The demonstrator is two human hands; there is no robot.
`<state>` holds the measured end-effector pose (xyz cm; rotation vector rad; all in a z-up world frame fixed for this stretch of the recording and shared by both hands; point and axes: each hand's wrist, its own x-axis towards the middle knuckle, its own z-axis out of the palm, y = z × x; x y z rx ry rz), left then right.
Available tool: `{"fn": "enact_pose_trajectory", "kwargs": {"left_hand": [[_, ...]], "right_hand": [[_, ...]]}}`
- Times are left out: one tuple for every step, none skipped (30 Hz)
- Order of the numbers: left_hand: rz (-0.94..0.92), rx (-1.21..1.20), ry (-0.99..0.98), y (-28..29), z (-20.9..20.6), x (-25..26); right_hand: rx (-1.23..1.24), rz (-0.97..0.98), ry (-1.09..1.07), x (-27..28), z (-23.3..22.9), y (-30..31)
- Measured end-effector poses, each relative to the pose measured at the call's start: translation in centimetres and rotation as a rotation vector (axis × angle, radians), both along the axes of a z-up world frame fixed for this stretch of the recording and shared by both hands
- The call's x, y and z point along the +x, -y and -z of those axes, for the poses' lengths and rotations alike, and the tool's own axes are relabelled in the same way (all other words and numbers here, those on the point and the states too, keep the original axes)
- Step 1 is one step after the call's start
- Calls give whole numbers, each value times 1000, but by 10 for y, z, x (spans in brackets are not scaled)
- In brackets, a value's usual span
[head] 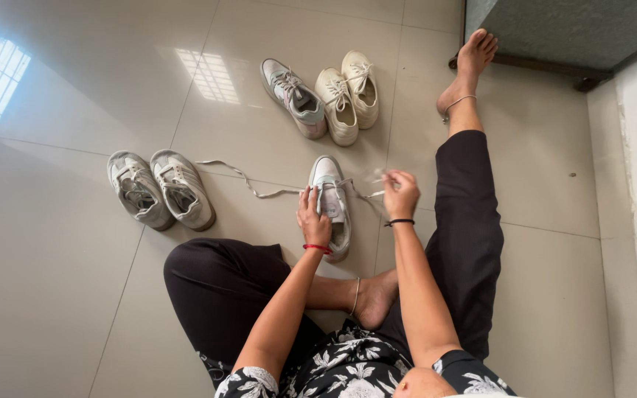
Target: The person sits on the floor and re-laces two pairs of sneakers. They thread the laces through the eyelets of a grey sneaker and tie a knot, then repeat the process on a second pair of light-colored sneakers.
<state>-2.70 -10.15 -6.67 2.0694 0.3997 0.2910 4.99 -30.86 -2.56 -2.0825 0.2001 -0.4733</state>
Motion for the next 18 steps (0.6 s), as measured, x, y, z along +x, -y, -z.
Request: {"fn": "enact_pose_trajectory", "kwargs": {"left_hand": [[-17, -11, 13, -1, 0, 1], [-34, -23, 26, -1, 0, 2], [-55, -32, 32, -4, 1, -1], [-53, -17, 26, -6, 1, -4], [-48, -3, 22, -7, 0, -6], [-42, 12, 18, -7, -3, -8], [-34, 31, 47, -6, -7, -8], [-26, 50, 77, -5, -11, -10], [-21, 69, 106, -5, -17, -11], [-2, 136, 114, -5, -22, -9], [20, 204, 119, -7, -28, -9], [42, 272, 124, -8, -33, -7], [75, 377, 96, -10, -37, -5], [109, 481, 68, -14, -42, 0], [139, 586, 41, -15, -46, 3], [174, 598, 13, -16, -50, 4], [204, 610, -12, -17, -54, 6], [234, 622, -38, -19, -58, 8]], "right_hand": [[84, 78, 5, 5, 1, 9], [169, 154, 10, 9, 1, 17], [164, 137, -18, 12, 1, 22], [159, 119, -46, 15, 1, 26], [153, 105, -71, 15, 1, 27], [-68, 83, -57, 14, 3, 23], [-290, 64, -39, 13, 5, 15], [-512, 44, -23, 11, 7, 7], [-497, -8, -39, 3, 11, -5], [-481, -59, -55, -7, 18, -20], [-424, -179, -37, -15, 24, -33], [-366, -297, -18, -21, 29, -44], [-307, -424, -20, -26, 35, -53], [-246, -551, -22, -31, 38, -60], [-157, -590, -64, -34, 40, -65], [-67, -629, -106, -37, 40, -69], [21, -671, -145, -36, 38, -71], [0, -672, -120, -33, 35, -72]]}}
